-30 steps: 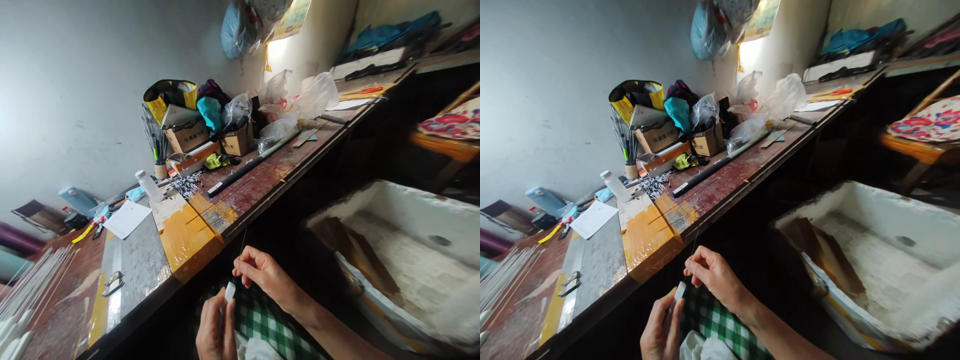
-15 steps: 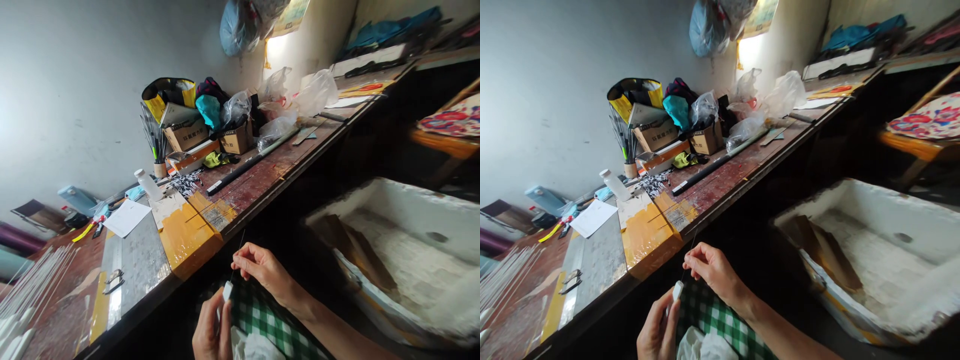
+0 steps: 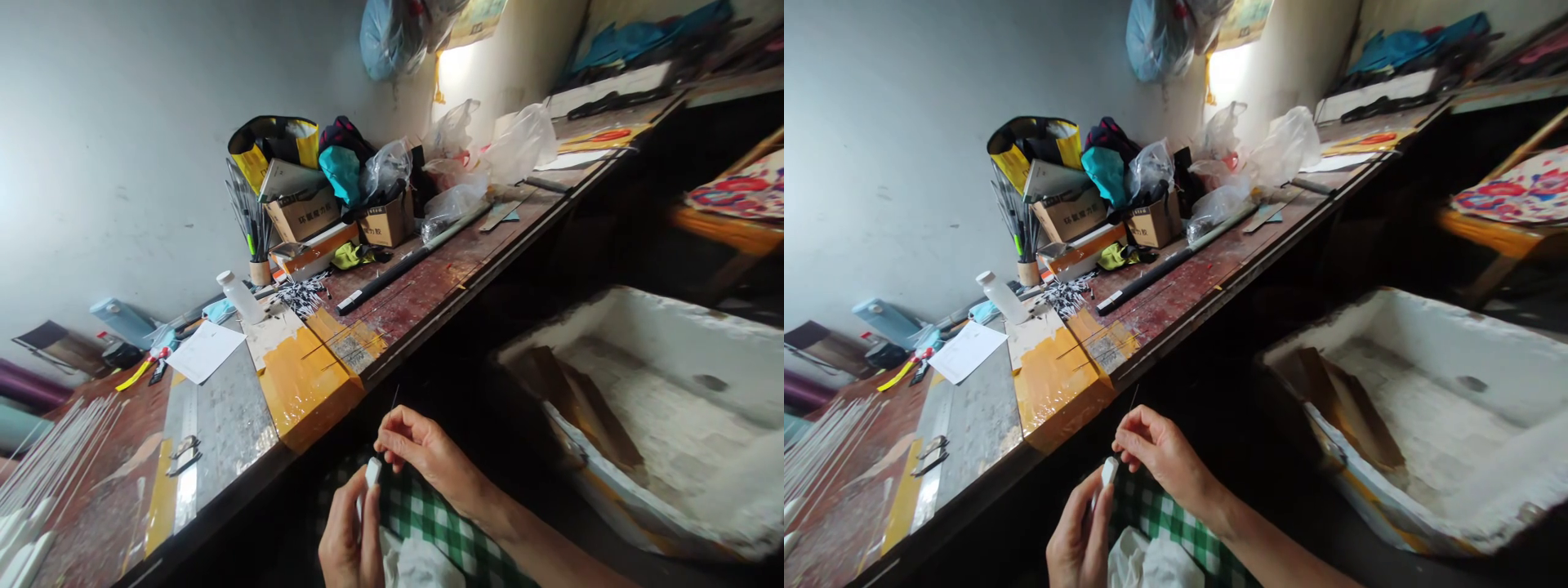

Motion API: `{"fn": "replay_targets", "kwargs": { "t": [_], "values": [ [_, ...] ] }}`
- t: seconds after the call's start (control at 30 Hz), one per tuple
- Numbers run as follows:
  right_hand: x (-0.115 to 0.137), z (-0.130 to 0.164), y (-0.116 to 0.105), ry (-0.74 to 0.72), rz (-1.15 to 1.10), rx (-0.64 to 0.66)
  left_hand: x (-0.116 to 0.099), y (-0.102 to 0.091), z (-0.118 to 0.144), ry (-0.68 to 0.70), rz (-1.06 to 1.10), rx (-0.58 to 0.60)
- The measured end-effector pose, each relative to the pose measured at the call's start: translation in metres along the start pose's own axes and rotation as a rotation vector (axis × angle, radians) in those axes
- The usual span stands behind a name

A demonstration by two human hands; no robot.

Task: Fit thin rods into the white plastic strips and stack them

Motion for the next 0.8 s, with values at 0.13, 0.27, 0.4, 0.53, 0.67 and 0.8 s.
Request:
{"fn": "replay_targets", "kwargs": {
  "t": [0.13, 0.27, 0.4, 0.53, 0.67, 0.8],
  "values": [
    [0.001, -0.003, -0.004, 0.027, -0.023, 0.005, 0.003, 0.0, 0.0, -0.102, 0.025, 0.055],
    [0.002, -0.004, -0.009, 0.012, 0.023, -0.047, 0.003, -0.002, 0.004, -0.056, -0.013, 0.031],
    [-0.001, -0.001, -0.005, 0.012, 0.038, -0.048, 0.004, -0.005, 0.008, 0.012, -0.051, -0.05],
    [-0.01, -0.001, 0.0, 0.026, 0.022, -0.034, 0.004, -0.005, 0.008, 0.02, -0.044, -0.071],
    [-0.014, -0.003, 0.005, 0.033, 0.019, 0.005, 0.006, -0.015, 0.006, -0.051, -0.029, -0.04],
    [-0.006, -0.007, 0.017, -0.079, 0.216, 0.054, 0.025, -0.054, 0.009, -0.297, 0.038, -0.151]
  ]
}}
Point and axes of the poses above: each hand's wrist, its own z-axis away from the middle knuckle, its own y-axis out of the palm, x = y × z, the point moved 6 cm from there along -z, towards the middle knuckle, and after that the axes turned 10 degrees about -z, right-handed, at the moved point
